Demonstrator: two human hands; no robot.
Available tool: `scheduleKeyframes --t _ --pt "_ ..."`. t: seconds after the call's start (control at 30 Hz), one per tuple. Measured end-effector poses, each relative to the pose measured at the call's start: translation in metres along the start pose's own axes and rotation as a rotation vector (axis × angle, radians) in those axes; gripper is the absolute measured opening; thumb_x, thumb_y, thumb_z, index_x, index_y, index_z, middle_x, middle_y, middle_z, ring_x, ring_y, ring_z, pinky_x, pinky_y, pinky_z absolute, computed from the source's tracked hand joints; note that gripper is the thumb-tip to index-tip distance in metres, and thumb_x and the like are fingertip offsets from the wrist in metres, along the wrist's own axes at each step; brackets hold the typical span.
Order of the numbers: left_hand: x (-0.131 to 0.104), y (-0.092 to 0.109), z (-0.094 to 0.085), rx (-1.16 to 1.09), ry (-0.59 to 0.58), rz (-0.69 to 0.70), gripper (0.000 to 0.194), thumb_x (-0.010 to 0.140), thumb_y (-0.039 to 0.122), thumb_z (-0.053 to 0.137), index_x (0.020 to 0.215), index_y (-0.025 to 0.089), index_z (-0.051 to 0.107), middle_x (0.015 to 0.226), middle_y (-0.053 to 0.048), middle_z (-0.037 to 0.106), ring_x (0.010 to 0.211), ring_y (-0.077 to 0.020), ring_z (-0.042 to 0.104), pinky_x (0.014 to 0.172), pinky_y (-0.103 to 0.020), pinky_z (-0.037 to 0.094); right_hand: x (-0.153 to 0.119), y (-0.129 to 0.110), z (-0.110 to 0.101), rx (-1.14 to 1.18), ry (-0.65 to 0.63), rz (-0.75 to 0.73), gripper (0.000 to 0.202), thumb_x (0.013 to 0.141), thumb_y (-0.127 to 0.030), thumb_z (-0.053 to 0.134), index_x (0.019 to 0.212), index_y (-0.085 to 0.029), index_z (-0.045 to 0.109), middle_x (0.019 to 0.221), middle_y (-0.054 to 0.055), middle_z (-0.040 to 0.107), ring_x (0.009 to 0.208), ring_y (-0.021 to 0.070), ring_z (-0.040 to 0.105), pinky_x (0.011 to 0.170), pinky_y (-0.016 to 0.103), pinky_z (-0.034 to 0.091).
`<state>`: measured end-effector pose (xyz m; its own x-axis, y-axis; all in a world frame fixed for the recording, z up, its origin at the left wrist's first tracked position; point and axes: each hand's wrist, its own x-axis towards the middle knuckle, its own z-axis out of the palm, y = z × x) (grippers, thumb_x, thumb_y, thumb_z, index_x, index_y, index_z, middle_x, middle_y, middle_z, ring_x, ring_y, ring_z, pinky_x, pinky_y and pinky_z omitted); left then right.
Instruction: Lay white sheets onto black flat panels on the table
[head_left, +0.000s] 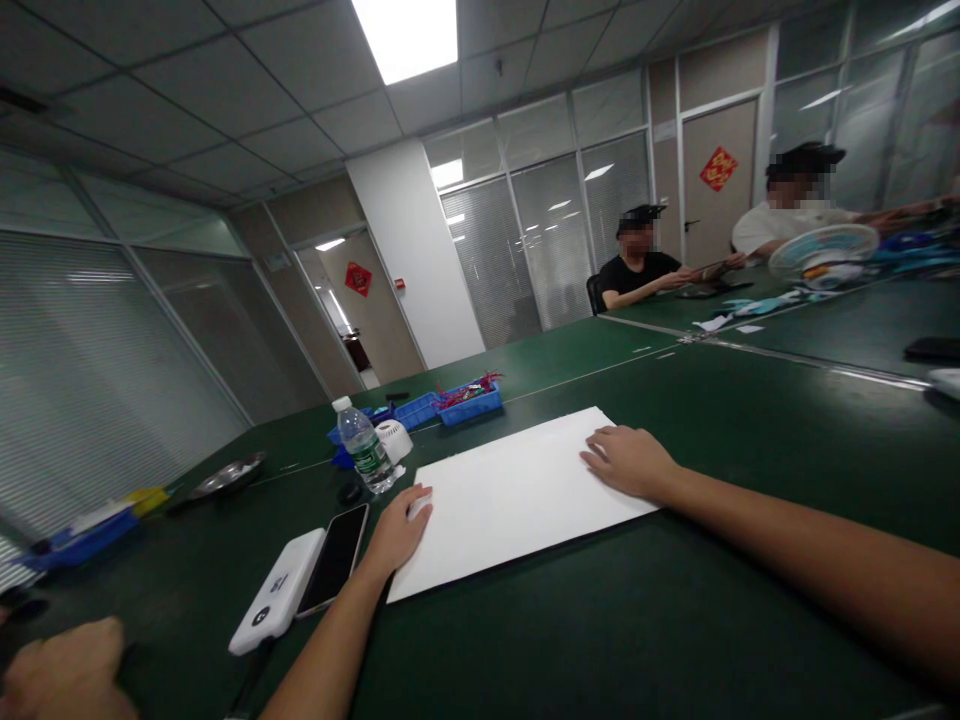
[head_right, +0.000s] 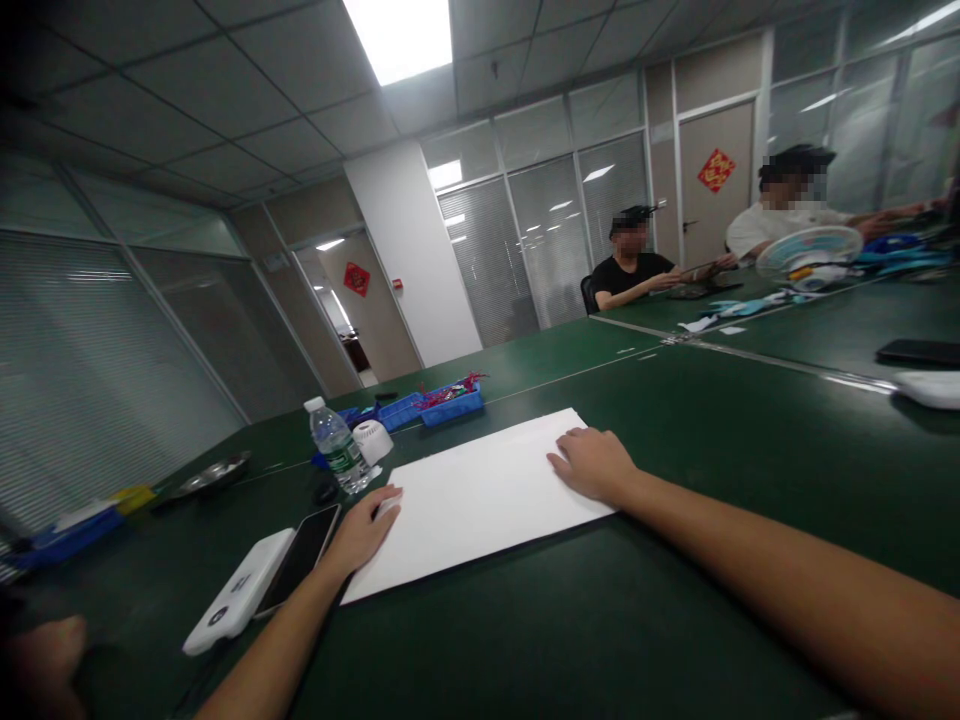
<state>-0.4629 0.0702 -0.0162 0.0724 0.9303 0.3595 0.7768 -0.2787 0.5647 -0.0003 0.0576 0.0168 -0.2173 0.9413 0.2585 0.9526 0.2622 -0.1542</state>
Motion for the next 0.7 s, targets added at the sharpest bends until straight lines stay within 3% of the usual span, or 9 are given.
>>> scheduleKeyframes --t 0.2,0.37,0.53,0.7 --pt "0.0 0.001 -0.002 0.017 0.008 -0.005 0.046 0.084 0.047 0.064 0.116 0.017 0.075 0.136 -0.015 0.069 0.13 -0.0304 0.062 0.12 -0.048 0.038 0.004 0.009 0.003 0.033 0.027 0.094 0.059 0.1 -0.055 0.036 0.132 -0.016 0.066 0.136 0.019 0.064 0.121 0.035 0.061 0.098 0.051 0.048" --pt "-0.001 0.002 -0.002 0.055 -0.001 -0.016 0.05 0.095 0.051 0.054 0.126 0.015 0.07 0.141 -0.016 0.065 0.135 -0.0283 0.057 0.12 -0.048 0.036 0.005 0.017 0.003 0.049 0.024 0.259 0.063 0.096 -0.057 0.042 0.126 -0.006 0.064 0.115 0.029 0.069 0.106 0.0423 0.066 0.086 0.057 0.051" --pt "-0.002 0.0 0.005 0.142 -0.042 -0.067 0.053 0.1 0.05 0.059 0.14 0.016 0.058 0.152 -0.016 0.054 0.145 -0.0321 0.046 0.122 -0.059 0.029 0.007 0.024 0.004 0.159 0.035 0.322 0.058 0.092 -0.055 0.053 0.128 -0.01 0.063 0.109 0.025 0.071 0.1 0.0403 0.068 0.086 0.056 0.051" --pt "-0.001 0.001 0.01 0.233 -0.083 -0.095 0.048 0.099 0.041 0.066 0.141 0.019 0.057 0.153 -0.013 0.051 0.142 -0.0338 0.046 0.118 -0.063 0.034 0.018 0.036 0.004 0.403 0.09 0.439 0.054 0.085 -0.05 0.062 0.123 -0.011 0.067 0.116 0.024 0.071 0.111 0.0414 0.066 0.096 0.056 0.049"
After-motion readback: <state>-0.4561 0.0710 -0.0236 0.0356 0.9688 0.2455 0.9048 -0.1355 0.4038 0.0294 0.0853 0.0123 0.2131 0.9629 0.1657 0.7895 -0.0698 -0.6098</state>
